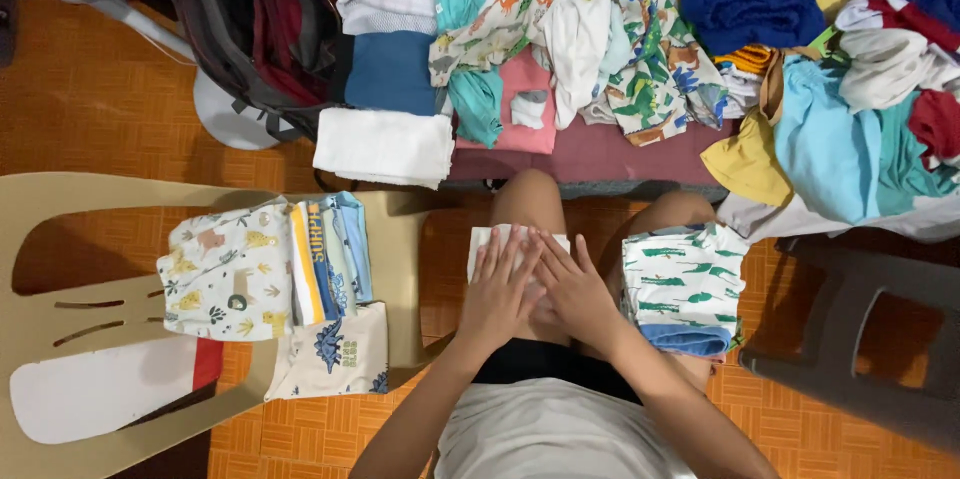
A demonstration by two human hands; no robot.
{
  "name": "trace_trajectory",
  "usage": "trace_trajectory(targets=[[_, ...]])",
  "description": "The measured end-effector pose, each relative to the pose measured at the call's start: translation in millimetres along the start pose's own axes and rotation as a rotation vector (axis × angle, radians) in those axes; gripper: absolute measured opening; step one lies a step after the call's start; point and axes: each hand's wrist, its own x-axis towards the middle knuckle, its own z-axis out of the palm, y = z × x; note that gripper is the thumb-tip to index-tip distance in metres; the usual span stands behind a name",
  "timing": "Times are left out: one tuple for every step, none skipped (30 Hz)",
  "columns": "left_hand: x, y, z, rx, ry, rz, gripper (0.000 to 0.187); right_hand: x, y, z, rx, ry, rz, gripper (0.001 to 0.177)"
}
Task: Folding several small pieces of children's clothing and organizing them into stacks.
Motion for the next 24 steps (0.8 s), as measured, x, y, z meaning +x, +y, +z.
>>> trace_trajectory(targets=[[3, 2, -7, -0.003, -0.001, -0.001, 0.070, -1, -4, -2, 0.000, -0.003, 0.001, 0.111], [8, 4, -14, 0.016, -0.025, 0.011, 0.082, 1, -6, -5, 0.006, -0.077, 0.035, 0.121], [14, 6, -20, 0.035, -0.048, 0.023, 0.094, 2, -7, -8, 0.013, -0.151, 0.069, 0.131], [24, -14, -10, 0.034, -0.044, 0.028, 0.094, 4, -10, -18, 0.007, -0.148, 0.071, 0.131], [35, -33, 1, 0.079, -0.199, -0.030, 0.101, 6, -13, -28, 0.022, -0.220, 0.087, 0.137], [46, -52, 11, 0.127, -0.354, -0.086, 0.109, 10, -15, -38, 0.035, -0.289, 0.105, 0.143], [75, -67, -3, 0.128, -0.350, -0.078, 0.109, 9, -15, -44, 0.030, -0.283, 0.109, 0.143], [103, -80, -17, -0.137, -0.073, -0.107, 0.101, 7, -16, -51, 0.123, -0.238, 0.084, 0.144], [130, -93, -31, -0.401, 0.204, -0.135, 0.094, 5, -17, -58, 0.216, -0.192, 0.058, 0.145], [156, -165, -1, -0.406, 0.204, -0.127, 0.094, 0, -14, -61, 0.210, -0.190, 0.064, 0.145], [183, -228, 30, -0.293, 0.372, -0.235, 0.088, -4, -12, -65, 0.309, -0.074, 0.032, 0.138], [221, -282, 63, -0.177, 0.540, -0.340, 0.084, -8, -10, -67, 0.404, 0.047, 0.000, 0.132], [235, -290, 57, -0.182, 0.541, -0.329, 0.084, -11, -3, -69, 0.396, 0.054, 0.005, 0.132], [248, -298, 51, -0.097, 0.484, -0.469, 0.071, -13, 3, -71, 0.455, 0.084, 0.034, 0.123], [261, -306, 45, -0.009, 0.424, -0.608, 0.059, -16, 8, -73, 0.515, 0.114, 0.062, 0.115], [270, -298, 35, -0.009, 0.425, -0.595, 0.059, -18, 19, -71, 0.511, 0.126, 0.067, 0.115], [278, -290, 26, -0.002, 0.335, -0.699, 0.044, -19, 28, -69, 0.531, 0.146, 0.102, 0.105], [280, -282, 17, 0.008, 0.241, -0.806, 0.030, -23, 35, -67, 0.556, 0.162, 0.136, 0.096], [290, -284, 21, 0.012, 0.239, -0.800, 0.030, -23, 45, -68, 0.557, 0.169, 0.140, 0.096], [301, -286, 24, -0.011, 0.447, -0.510, 0.028, -22, 57, -69, 0.538, 0.202, 0.145, 0.088], [312, -288, 25, -0.035, 0.639, -0.209, 0.027, -21, 68, -71, 0.518, 0.235, 0.151, 0.081], [321, -252, 3, -0.030, 0.644, -0.201, 0.027, -13, 84, -73, 0.517, 0.245, 0.147, 0.081], [328, -215, -18, -0.419, 0.564, -0.167, 0.024, -6, 98, -75, 0.532, 0.349, 0.067, 0.077], [333, -177, -38, -0.804, 0.462, -0.129, 0.022, -1, 112, -77, 0.546, 0.450, -0.011, 0.074]])
